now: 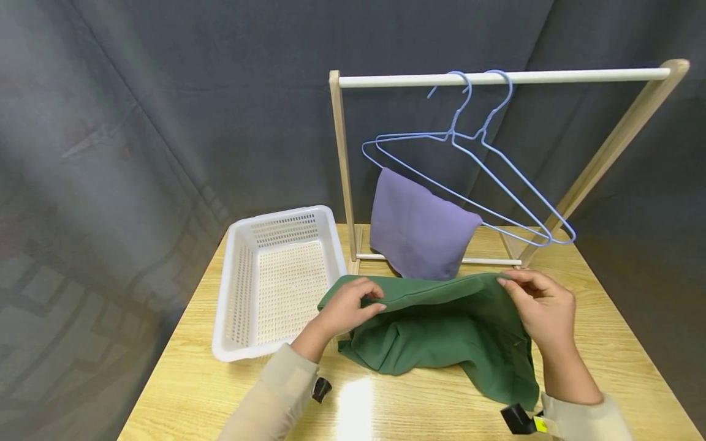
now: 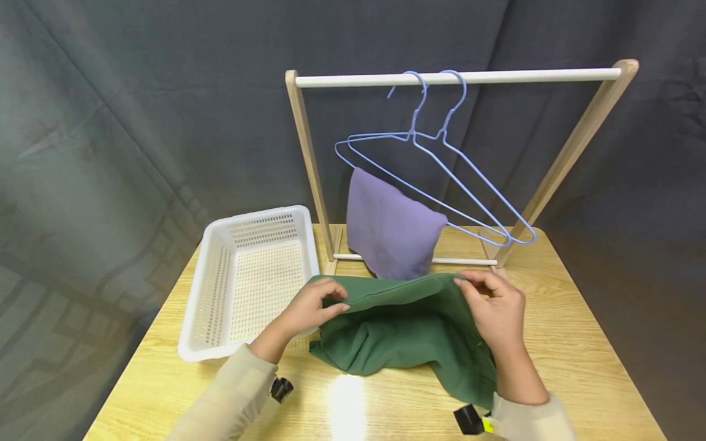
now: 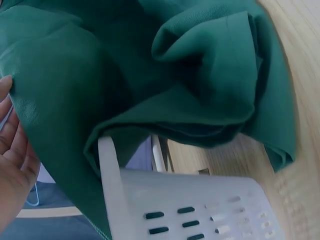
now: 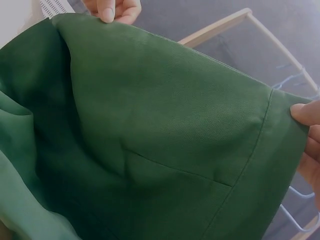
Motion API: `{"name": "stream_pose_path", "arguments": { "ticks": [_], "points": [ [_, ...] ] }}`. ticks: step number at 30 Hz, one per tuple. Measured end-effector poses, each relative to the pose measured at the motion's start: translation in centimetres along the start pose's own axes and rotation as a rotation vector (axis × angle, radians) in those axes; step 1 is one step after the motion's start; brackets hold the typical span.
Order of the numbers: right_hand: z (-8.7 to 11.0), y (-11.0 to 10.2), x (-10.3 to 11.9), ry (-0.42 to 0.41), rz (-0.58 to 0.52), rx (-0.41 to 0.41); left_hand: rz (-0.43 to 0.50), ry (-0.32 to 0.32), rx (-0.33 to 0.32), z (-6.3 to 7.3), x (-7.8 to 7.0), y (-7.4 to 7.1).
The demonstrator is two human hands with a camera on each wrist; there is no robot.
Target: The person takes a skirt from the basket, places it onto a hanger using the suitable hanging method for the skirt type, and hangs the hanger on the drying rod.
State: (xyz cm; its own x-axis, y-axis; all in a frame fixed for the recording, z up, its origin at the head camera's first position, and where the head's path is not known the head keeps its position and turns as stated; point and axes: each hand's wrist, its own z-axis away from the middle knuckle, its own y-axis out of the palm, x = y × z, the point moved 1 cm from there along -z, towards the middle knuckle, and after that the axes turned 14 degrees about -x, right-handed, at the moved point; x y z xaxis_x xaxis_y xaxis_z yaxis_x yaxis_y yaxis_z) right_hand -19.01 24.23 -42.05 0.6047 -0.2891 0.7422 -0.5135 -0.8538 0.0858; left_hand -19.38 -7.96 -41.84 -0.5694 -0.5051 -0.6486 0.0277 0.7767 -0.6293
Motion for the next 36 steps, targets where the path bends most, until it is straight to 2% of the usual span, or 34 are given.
{"name": "stream_pose_path", "arguments": {
  "ticks": [2, 5, 13, 18, 24, 29, 36],
  "points": [
    [0.2, -0.5, -2.1, -0.008, -0.003, 0.000, 0.010, -0.006, 0.010, -0.1, -0.2, 0.2],
    [0.4, -0.9, -3.4, 0.012, -0.003, -0.004, 0.030, -0.013, 0.023, -0.2, -0.5, 0.5],
    [1.0, -0.6, -3.7, 0.037, 0.027, 0.022, 0.030, 0.031, 0.016, -0.5, -1.1, 1.3],
    [1.2, -0.7, -4.4, 0.083, -0.037, 0.035, 0.035, 0.036, 0.017, -0.9, -1.5, 1.6],
    [1.6, -1.0, -5.8, 0.091, -0.038, 0.066, 0.047, 0.063, 0.005, -1.8, -2.1, 2.1],
    [1.9, -0.9, -6.4, 0.118, -0.021, 0.087, 0.025, 0.093, 0.001, -2.4, -2.5, 2.4],
    [2.2, -0.5, -6.2, 0.089, 0.048, 0.135, -0.007, 0.127, 0.011, -3.1, -3.0, 2.7]
  ]
}}
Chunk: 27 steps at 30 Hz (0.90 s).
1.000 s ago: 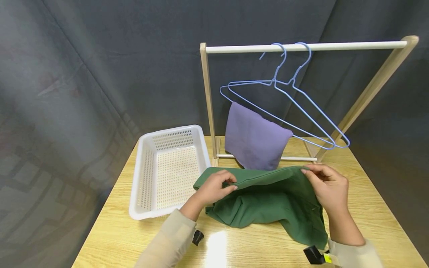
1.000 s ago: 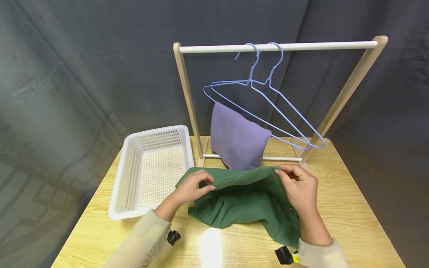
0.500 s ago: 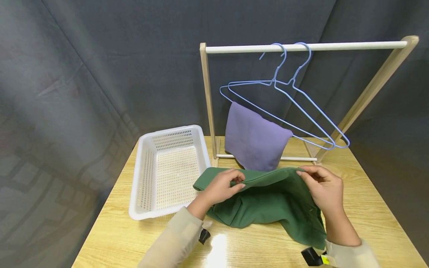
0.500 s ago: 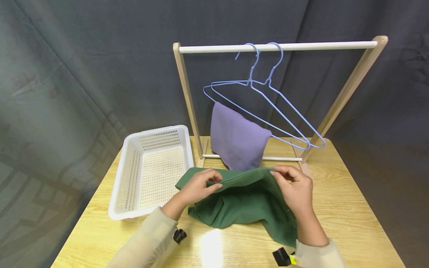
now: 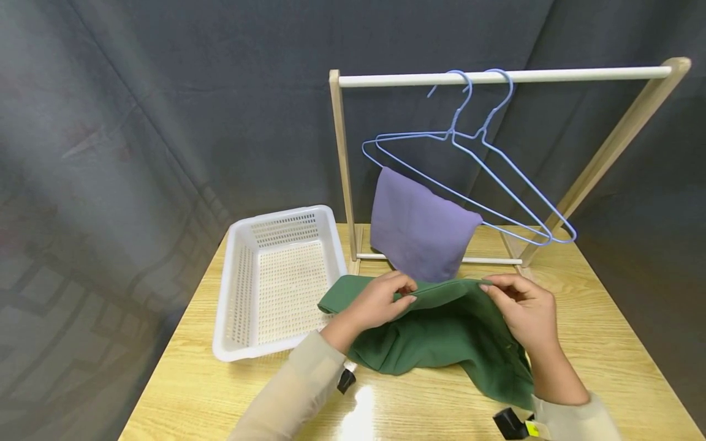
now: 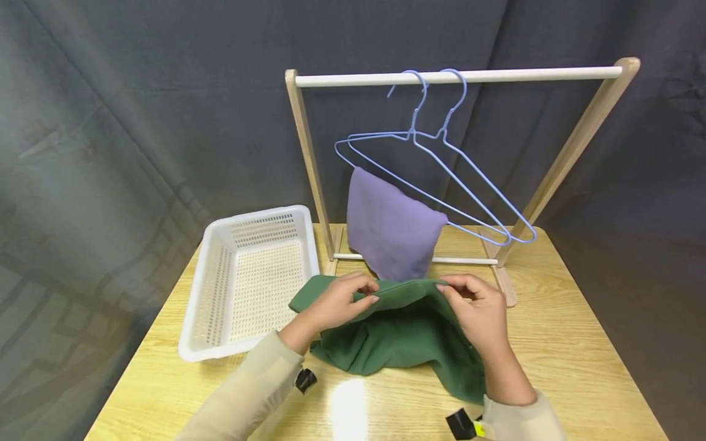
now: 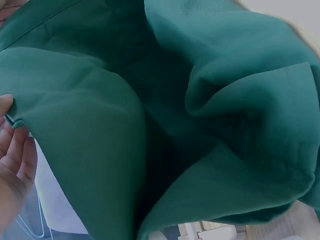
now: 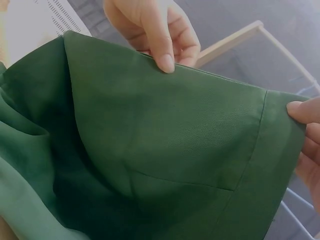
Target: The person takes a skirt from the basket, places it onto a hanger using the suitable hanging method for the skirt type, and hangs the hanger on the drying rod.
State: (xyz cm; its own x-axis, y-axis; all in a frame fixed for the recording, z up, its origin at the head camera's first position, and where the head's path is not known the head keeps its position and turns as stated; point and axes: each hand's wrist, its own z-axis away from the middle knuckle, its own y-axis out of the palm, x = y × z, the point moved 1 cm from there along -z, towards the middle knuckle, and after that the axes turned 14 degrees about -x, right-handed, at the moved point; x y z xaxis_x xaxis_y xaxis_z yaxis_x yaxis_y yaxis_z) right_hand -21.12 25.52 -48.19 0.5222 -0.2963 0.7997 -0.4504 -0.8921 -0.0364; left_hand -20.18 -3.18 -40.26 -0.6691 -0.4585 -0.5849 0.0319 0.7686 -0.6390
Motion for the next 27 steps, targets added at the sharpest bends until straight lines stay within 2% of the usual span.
{"name": "stream_pose_path", "arguments": {
  "ticks": [4, 9, 16, 20, 22, 25, 27],
  "points": [
    [0.1, 0.0, -0.2, -0.006, 0.033, -0.015, 0.035, -0.006, -0.015, -0.2, 0.0, 0.0],
    [0.5, 0.1, -1.4, -0.007, 0.054, -0.051, 0.113, -0.046, -0.058, -0.3, 0.1, -0.2],
    [0.8, 0.2, -3.0, 0.021, -0.051, -0.055, 0.124, -0.070, -0.065, -0.4, 0.1, -0.1],
    [0.7, 0.6, -1.9, -0.018, -0.076, -0.030, 0.116, -0.068, -0.066, -0.5, 0.0, -0.1],
    [0.5, 1.2, 1.2, 0.004, -0.195, -0.008, 0.103, -0.057, -0.065, -0.6, -0.1, -0.2],
    [0.5, 1.6, 1.8, -0.008, -0.243, 0.024, 0.093, -0.039, -0.053, -0.9, -0.2, -0.1],
    [0.6, 1.8, 1.4, 0.024, -0.286, 0.047, 0.093, -0.028, -0.049, -1.0, -0.3, -0.1]
  ]
}}
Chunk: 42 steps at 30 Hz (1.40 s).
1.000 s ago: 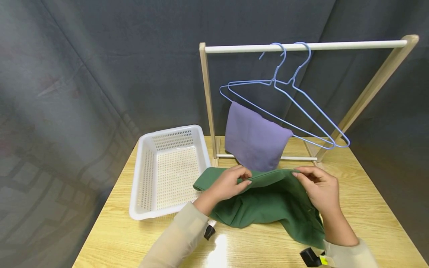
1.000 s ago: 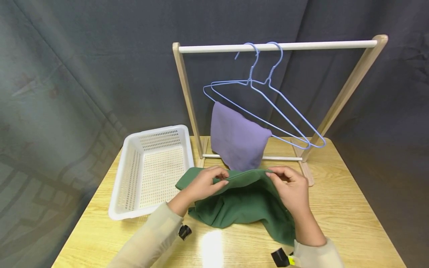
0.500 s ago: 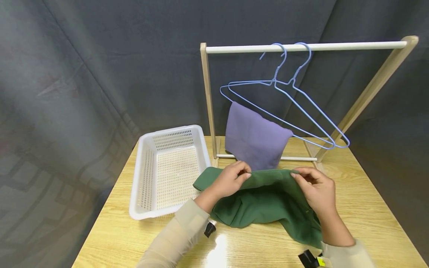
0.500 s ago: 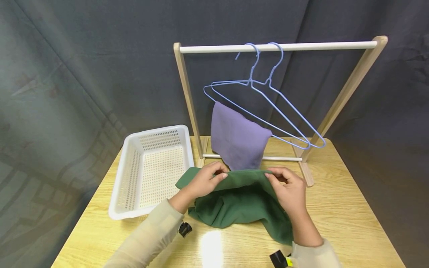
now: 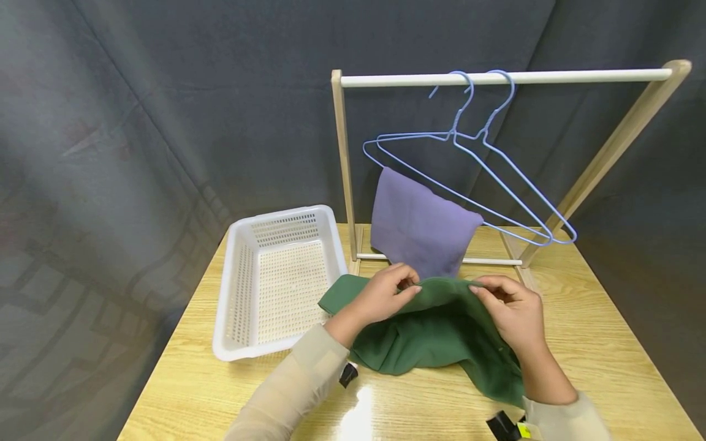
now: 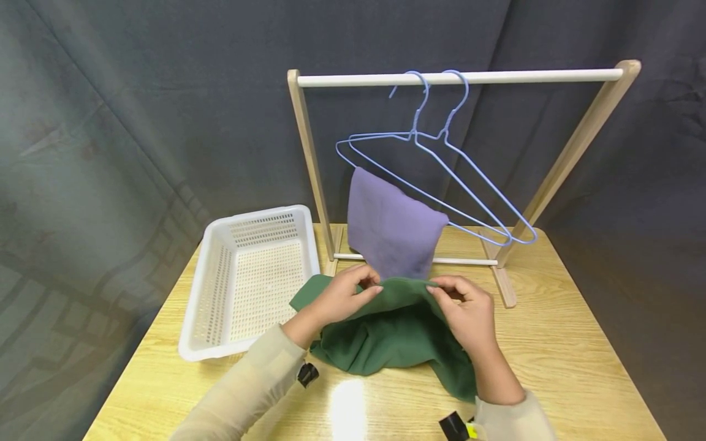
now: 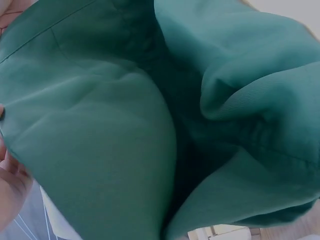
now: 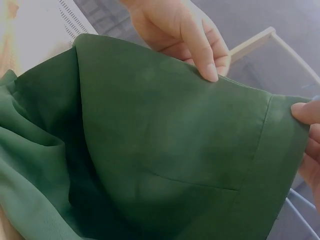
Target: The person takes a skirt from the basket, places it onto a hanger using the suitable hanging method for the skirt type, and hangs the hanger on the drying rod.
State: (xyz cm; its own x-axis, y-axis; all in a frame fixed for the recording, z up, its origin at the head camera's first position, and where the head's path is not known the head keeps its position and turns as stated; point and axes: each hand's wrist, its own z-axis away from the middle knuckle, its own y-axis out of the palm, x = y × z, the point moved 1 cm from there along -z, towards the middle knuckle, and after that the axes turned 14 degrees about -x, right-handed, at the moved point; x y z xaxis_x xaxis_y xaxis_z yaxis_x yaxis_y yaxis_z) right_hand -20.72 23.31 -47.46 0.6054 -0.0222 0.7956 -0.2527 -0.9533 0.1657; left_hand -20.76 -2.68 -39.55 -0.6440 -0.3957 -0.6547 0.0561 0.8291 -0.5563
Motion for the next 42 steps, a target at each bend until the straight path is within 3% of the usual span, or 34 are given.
{"name": "stream_pose_path", "arguments": {
  "ticks": [2, 7, 11, 13, 17, 20, 28, 31, 35, 37, 39, 42],
  "points": [
    [0.2, -1.3, -2.9, -0.022, 0.085, 0.017, 0.002, 0.006, 0.003, -0.1, 0.0, 0.1],
    [0.7, -1.4, -3.3, -0.015, 0.197, 0.013, -0.008, 0.013, -0.007, -0.3, -0.2, 0.2],
    [0.7, -0.3, -1.3, -0.041, 0.291, -0.003, 0.014, 0.000, -0.014, -0.3, -0.4, 0.2],
    [0.7, 1.1, 1.7, -0.016, 0.217, 0.009, 0.036, -0.012, -0.020, -0.2, -0.4, 0.1],
    [1.0, 2.7, 4.2, -0.031, 0.248, 0.001, 0.079, -0.031, -0.049, -0.2, -0.4, 0.1],
    [1.2, 3.1, 4.1, -0.072, 0.328, -0.023, 0.091, -0.037, -0.064, -0.2, -0.4, 0.1],
    [0.5, 5.8, 9.5, -0.034, 0.243, -0.050, 0.101, -0.049, -0.056, -0.3, -0.2, 0.0],
    [0.5, 4.6, 6.9, -0.062, 0.209, -0.039, 0.080, -0.043, -0.046, -0.4, -0.3, -0.1],
    [0.9, 1.0, -1.1, -0.093, 0.230, -0.015, 0.066, -0.041, -0.041, -0.5, -0.4, -0.1],
    [1.0, 0.0, -3.5, -0.096, 0.256, -0.004, 0.065, -0.035, -0.046, -0.6, -0.4, 0.0],
    [0.9, 0.3, -3.1, -0.096, 0.260, 0.006, 0.067, -0.028, -0.048, -0.6, -0.4, 0.1],
    [0.6, 2.3, 0.8, -0.108, 0.195, 0.032, 0.070, -0.012, -0.056, -0.6, -0.3, 0.2]
  ]
}}
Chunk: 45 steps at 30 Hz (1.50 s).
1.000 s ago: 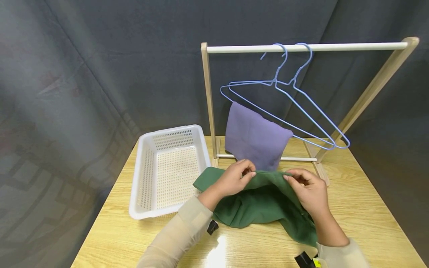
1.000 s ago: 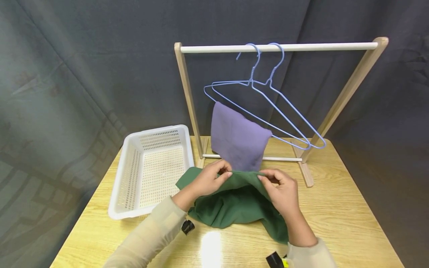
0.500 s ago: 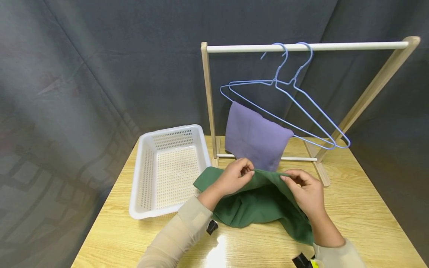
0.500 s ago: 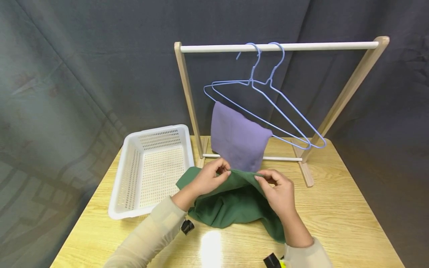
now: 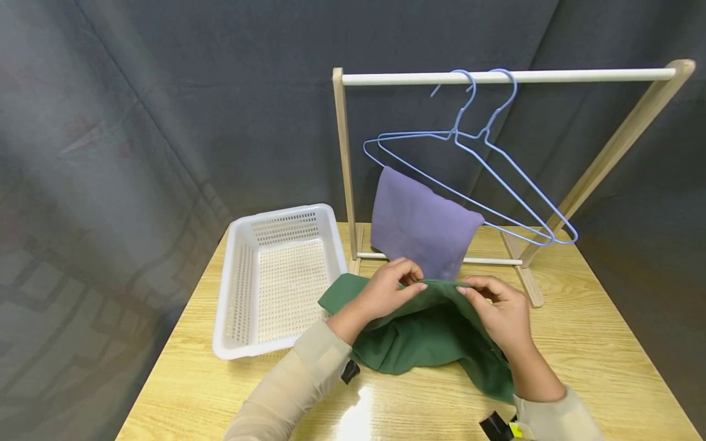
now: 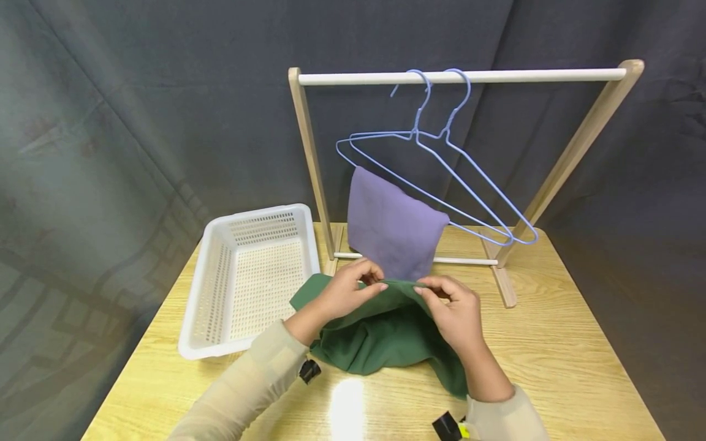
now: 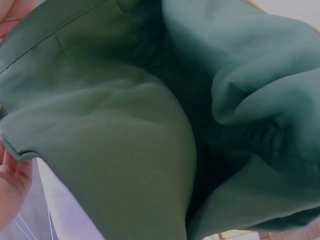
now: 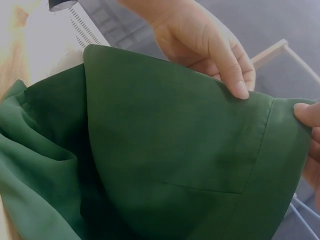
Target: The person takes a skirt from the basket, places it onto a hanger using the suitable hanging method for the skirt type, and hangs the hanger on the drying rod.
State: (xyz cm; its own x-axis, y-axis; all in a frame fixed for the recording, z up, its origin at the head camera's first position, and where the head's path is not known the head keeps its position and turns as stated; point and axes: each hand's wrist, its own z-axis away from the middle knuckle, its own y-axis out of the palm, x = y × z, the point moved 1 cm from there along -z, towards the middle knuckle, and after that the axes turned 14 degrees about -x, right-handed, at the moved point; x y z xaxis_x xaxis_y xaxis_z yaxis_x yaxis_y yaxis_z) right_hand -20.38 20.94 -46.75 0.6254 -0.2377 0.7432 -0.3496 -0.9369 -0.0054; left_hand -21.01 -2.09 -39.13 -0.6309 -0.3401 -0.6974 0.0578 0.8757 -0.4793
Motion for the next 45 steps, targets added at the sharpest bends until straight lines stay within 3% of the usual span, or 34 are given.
{"name": "stream_pose_path", "arguments": {
  "ticks": [3, 4, 10, 12, 17, 21, 32, 45],
  "points": [
    [-0.5, 0.8, 3.4, 0.013, -0.040, 0.000, 0.001, 0.027, -0.006, -0.1, -0.1, 0.1],
    [-0.4, 0.8, 3.4, 0.022, -0.036, -0.003, 0.001, 0.038, -0.009, -0.1, -0.1, 0.1],
    [0.8, -0.2, -1.4, -0.001, 0.043, 0.002, 0.009, 0.068, -0.017, -0.1, -0.2, 0.3],
    [0.8, 0.1, -0.2, 0.011, 0.047, 0.002, 0.012, 0.063, -0.017, -0.1, -0.1, 0.3],
    [-0.2, 2.2, 7.4, 0.025, 0.041, 0.005, 0.026, 0.032, -0.022, 0.0, -0.2, 0.4],
    [-0.3, 2.8, 9.4, 0.044, 0.098, -0.001, 0.028, 0.019, -0.020, 0.0, -0.2, 0.3],
    [0.6, 3.0, 9.3, 0.111, 0.255, 0.015, 0.018, -0.007, -0.075, -0.1, -0.3, 0.1],
    [1.4, 2.3, 8.1, 0.100, 0.419, 0.054, 0.054, -0.049, -0.149, 0.0, -0.1, -0.6]
  ]
}}
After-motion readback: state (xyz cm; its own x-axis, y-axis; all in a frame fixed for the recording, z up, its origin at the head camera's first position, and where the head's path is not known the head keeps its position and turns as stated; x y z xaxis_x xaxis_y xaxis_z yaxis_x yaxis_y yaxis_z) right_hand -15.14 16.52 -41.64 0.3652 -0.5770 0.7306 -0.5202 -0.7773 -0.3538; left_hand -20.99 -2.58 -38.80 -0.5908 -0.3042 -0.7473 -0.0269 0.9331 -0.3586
